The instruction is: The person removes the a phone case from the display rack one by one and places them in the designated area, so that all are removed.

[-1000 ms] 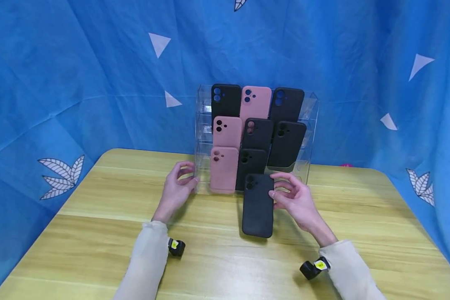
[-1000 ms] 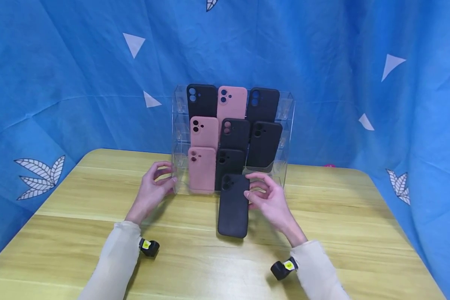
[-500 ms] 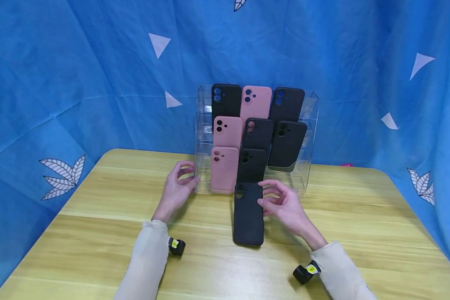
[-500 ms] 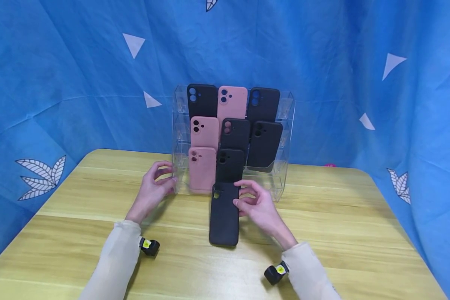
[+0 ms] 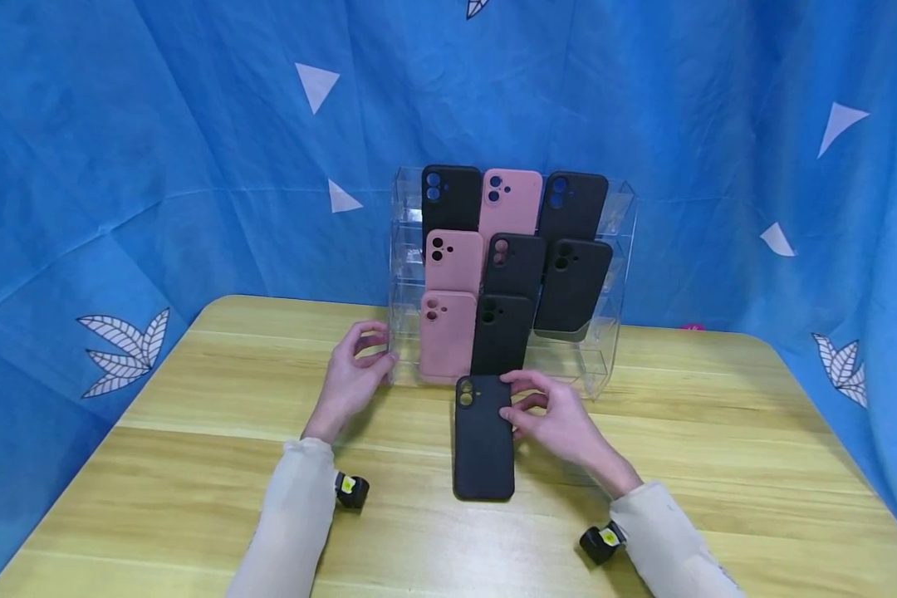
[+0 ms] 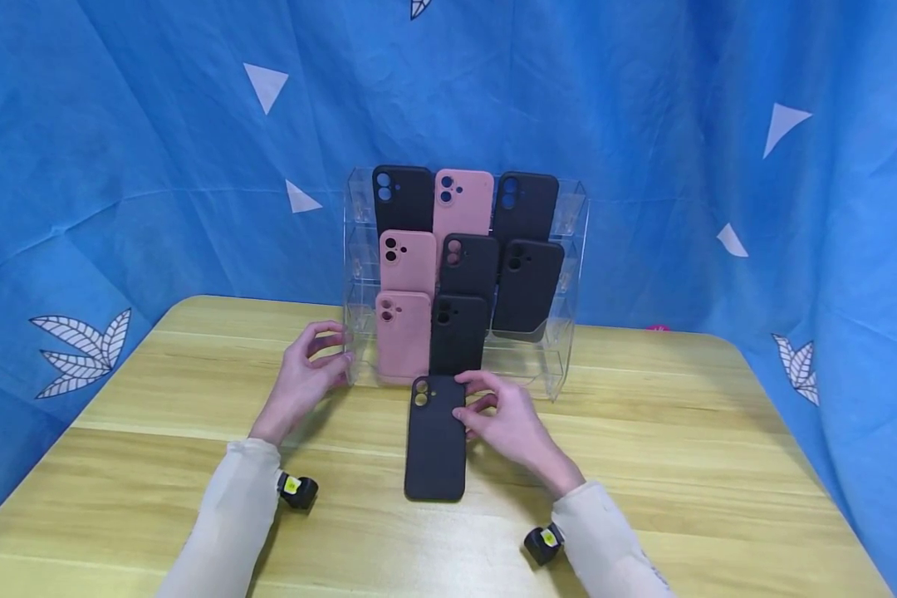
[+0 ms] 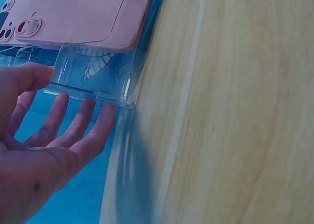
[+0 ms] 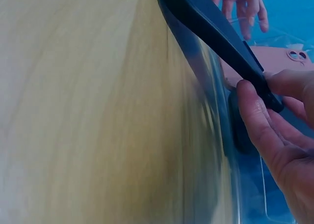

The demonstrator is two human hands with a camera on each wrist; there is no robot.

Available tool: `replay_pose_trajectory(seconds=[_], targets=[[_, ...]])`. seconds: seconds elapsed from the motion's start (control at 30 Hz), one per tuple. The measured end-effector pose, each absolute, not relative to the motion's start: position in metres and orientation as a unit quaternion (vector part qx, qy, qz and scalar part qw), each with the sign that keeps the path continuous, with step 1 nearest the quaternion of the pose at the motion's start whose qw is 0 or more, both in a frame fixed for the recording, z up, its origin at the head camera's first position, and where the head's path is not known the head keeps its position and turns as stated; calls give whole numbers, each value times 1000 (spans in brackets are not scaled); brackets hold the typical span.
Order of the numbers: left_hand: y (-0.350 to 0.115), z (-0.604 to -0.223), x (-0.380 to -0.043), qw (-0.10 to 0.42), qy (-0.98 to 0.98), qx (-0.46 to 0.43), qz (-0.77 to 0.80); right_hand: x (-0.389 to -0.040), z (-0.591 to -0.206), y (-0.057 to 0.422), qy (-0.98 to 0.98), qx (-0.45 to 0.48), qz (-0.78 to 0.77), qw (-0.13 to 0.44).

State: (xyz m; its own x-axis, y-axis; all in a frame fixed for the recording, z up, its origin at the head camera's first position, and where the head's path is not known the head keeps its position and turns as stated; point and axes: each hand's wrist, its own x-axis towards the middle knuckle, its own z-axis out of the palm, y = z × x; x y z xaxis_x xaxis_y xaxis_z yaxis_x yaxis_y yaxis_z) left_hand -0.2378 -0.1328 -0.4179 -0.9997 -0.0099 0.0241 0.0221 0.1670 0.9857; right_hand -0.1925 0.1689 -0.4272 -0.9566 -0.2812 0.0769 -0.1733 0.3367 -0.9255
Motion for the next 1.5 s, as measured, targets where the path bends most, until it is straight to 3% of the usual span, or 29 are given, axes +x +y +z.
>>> replay_pose_trajectory(seconds=[1.5], targets=[[-133,-417,-238,6,-761,2,-649,-204,-433,115,848,-108,-511,91]])
